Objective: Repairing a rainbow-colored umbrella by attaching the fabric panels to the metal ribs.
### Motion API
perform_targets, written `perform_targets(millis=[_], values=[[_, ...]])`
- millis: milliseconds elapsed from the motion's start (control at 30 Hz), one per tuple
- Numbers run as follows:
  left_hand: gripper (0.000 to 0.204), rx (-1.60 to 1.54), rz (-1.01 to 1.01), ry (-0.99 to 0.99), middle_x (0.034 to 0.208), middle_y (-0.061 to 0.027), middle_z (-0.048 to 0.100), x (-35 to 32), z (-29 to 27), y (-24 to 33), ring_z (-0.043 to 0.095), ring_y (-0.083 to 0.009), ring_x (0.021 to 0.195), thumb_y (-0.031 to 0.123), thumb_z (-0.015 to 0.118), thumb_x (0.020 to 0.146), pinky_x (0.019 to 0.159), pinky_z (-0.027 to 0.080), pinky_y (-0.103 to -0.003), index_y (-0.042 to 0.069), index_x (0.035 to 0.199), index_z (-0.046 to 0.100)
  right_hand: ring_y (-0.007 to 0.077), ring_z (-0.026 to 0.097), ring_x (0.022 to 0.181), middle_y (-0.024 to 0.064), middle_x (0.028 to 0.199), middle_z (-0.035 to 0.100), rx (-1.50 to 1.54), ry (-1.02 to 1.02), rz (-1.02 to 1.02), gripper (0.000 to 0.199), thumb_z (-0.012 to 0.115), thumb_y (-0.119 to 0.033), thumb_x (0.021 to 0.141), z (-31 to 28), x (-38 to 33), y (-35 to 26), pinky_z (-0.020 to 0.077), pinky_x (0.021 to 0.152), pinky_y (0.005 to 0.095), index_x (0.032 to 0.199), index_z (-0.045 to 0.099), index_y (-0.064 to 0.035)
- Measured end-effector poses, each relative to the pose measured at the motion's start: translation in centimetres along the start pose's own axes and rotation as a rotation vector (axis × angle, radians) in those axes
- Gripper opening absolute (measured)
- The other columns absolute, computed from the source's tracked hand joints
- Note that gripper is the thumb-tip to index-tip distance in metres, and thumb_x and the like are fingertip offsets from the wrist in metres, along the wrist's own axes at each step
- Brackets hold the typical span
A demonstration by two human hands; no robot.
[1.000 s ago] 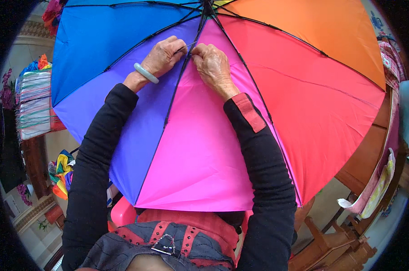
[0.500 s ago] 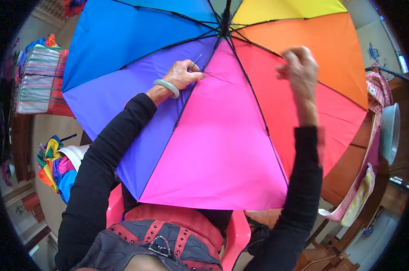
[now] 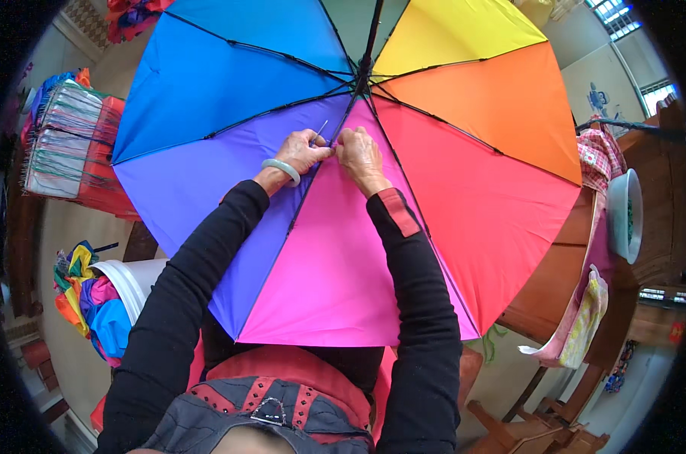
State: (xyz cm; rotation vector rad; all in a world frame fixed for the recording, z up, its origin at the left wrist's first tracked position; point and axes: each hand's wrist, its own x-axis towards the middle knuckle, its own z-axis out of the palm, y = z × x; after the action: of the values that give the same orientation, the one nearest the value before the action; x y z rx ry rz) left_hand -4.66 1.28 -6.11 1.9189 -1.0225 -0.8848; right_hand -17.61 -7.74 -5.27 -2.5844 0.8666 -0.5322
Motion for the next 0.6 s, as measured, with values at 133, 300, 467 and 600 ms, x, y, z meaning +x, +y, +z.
perform_targets(millis=[133, 300, 467, 600], values=[[0.037, 0.019, -0.018, -0.005, 0.079, -0.0115, 0.063, 0.0, -0.2, 0.4, 0.059, -0.0181, 0.072, 0.028, 0.071, 0.066, 0.066, 0.046, -0.030, -0.001, 0.087, 0.062, 0.0365, 0.057, 0.074, 0.0174, 0.077, 0.055, -0.091, -0.058, 0.058, 0.013, 0.054, -0.015, 0.075, 0.9, 0.2, -0.2, 0.0458, 0.062, 0.0457, 0.078, 0.055, -0.0025], [0.036, 0.019, -0.005, -0.011, 0.079, -0.0122, 0.063, 0.9, 0.9, 0.5, 0.060, -0.0190, 0.073, 0.028, 0.071, 0.065, 0.066, 0.047, -0.030, 0.000, 0.086, 0.062, 0.0281, 0.058, 0.062, 0.0140, 0.071, 0.053, -0.279, 0.120, -0.139, 0.010, 0.051, -0.009, 0.077, -3.6, 0.2, 5.7, 0.0475, 0.052, 0.0379, 0.071, 0.050, -0.0013], [0.036, -0.024, -0.002, 0.008, 0.078, -0.0124, 0.063, 0.5, 0.0, -0.7, 0.060, -0.0201, 0.072, 0.027, 0.071, 0.065, 0.066, 0.047, -0.030, 0.000, 0.085, 0.062, 0.0120, 0.055, 0.061, 0.0083, 0.082, 0.060, 0.806, 0.488, 0.211, 0.021, 0.047, -0.020, 0.089, -22.0, -3.3, 3.3, 0.0496, 0.052, 0.0240, 0.092, 0.052, -0.0001], [0.035, -0.004, 0.000, 0.001, 0.077, -0.0122, 0.063, 0.7, 0.3, 0.1, 0.060, -0.0202, 0.070, 0.027, 0.071, 0.064, 0.065, 0.048, -0.030, 0.000, 0.085, 0.062, 0.0066, 0.040, 0.058, -0.0014, 0.065, 0.039, 1.486, 0.330, 0.262, 0.006, 0.044, -0.005, 0.088, -39.3, -11.9, 11.8, 0.0372, 0.053, 0.0187, 0.086, 0.048, -0.0017]])
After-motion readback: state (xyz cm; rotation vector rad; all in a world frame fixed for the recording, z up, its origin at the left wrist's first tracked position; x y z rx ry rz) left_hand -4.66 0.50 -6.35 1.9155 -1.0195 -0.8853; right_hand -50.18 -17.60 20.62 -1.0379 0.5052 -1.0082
